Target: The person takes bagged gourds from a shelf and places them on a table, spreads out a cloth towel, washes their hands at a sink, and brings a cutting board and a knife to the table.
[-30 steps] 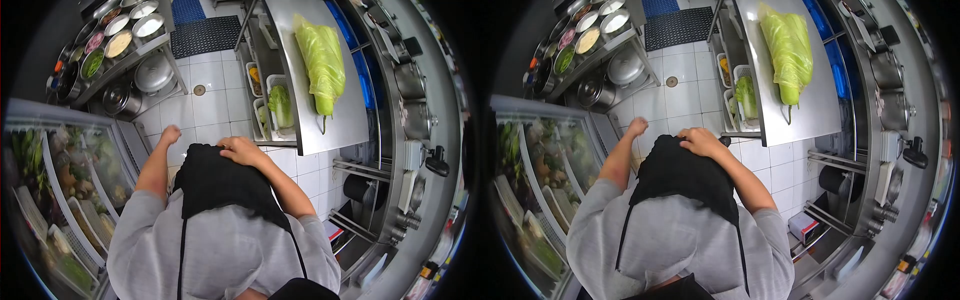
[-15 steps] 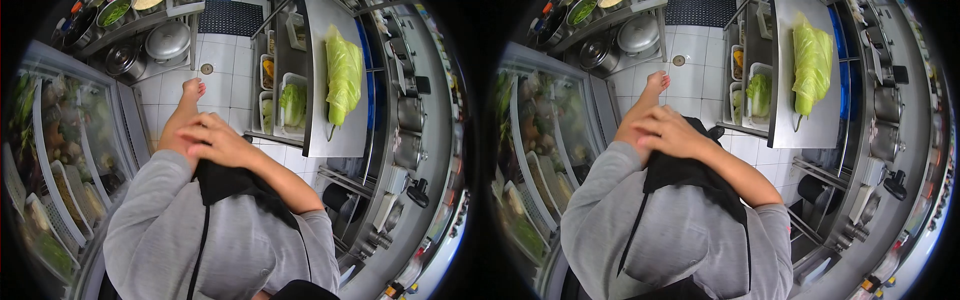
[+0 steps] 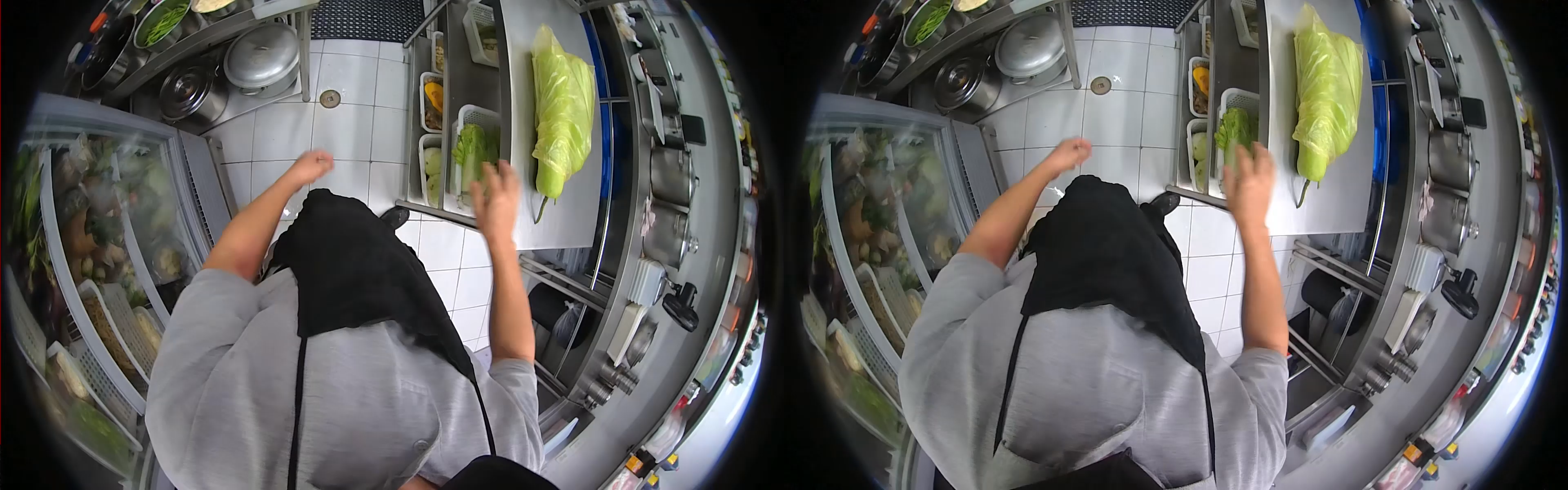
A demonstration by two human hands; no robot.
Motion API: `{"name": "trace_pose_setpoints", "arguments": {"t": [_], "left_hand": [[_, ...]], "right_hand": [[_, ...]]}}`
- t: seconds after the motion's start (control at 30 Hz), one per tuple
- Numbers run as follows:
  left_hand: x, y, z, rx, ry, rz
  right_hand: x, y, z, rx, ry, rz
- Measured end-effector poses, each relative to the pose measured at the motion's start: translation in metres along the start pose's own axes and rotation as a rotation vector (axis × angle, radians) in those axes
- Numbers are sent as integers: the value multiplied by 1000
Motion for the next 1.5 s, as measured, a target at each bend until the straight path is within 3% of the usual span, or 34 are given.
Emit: {"name": "trace_pose_setpoints", "arguments": {"t": [0.1, 0.13, 0.17, 0.2, 0.23, 0.27, 0.33, 0.43, 0.6, 0.73, 1.0, 1.1, 1.23, 1.37, 1.5], "left_hand": [[36, -42, 51, 164, -412, -280], [39, -76, 55, 124, -427, -531], [35, -86, 73, -72, -425, -480], [28, -109, 66, -16, -336, -374], [16, -123, 65, -136, -276, -402], [4, -136, 62, -131, -212, -469], [-15, -137, 67, -179, -145, -748], [-29, -108, 70, -145, -192, -907], [-35, -75, 24, 3, -43, -887], [4, -36, 18, -5, -167, -950], [66, -51, 20, 85, -335, -932], [52, -60, 23, 113, -330, -942], [9, -63, 31, -60, -272, -936], [-26, -74, 29, -57, -117, -960], [-27, -73, 31, -71, -101, -921]], "right_hand": [[-11, 53, 20, 120, 30, -43], [-9, 64, 24, 150, 37, -88], [9, 81, 37, 171, 47, -91], [9, 82, 37, 207, 45, -83], [10, 78, 37, 241, 38, -74], [11, 83, 36, 272, 57, -83], [9, 81, 37, 312, 73, -100], [9, 81, 38, 319, 83, -77], [7, 85, 41, 376, 113, -100], [8, 86, 43, 398, 116, -83], [9, 88, 44, 403, 137, -85], [5, 87, 45, 404, 155, -104], [4, 86, 43, 380, 174, -130], [3, 83, 41, 377, 158, -125], [9, 85, 43, 372, 142, -105]]}}
Point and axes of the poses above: each hand's wrist, its own z-axis away from the middle knuckle, its own x-axis out of the palm, y = z × x, the point moved 7 cm from there along -z, towards the middle knuckle, and after that the axes turned 3 degrees about x, right-handed, at the moved point
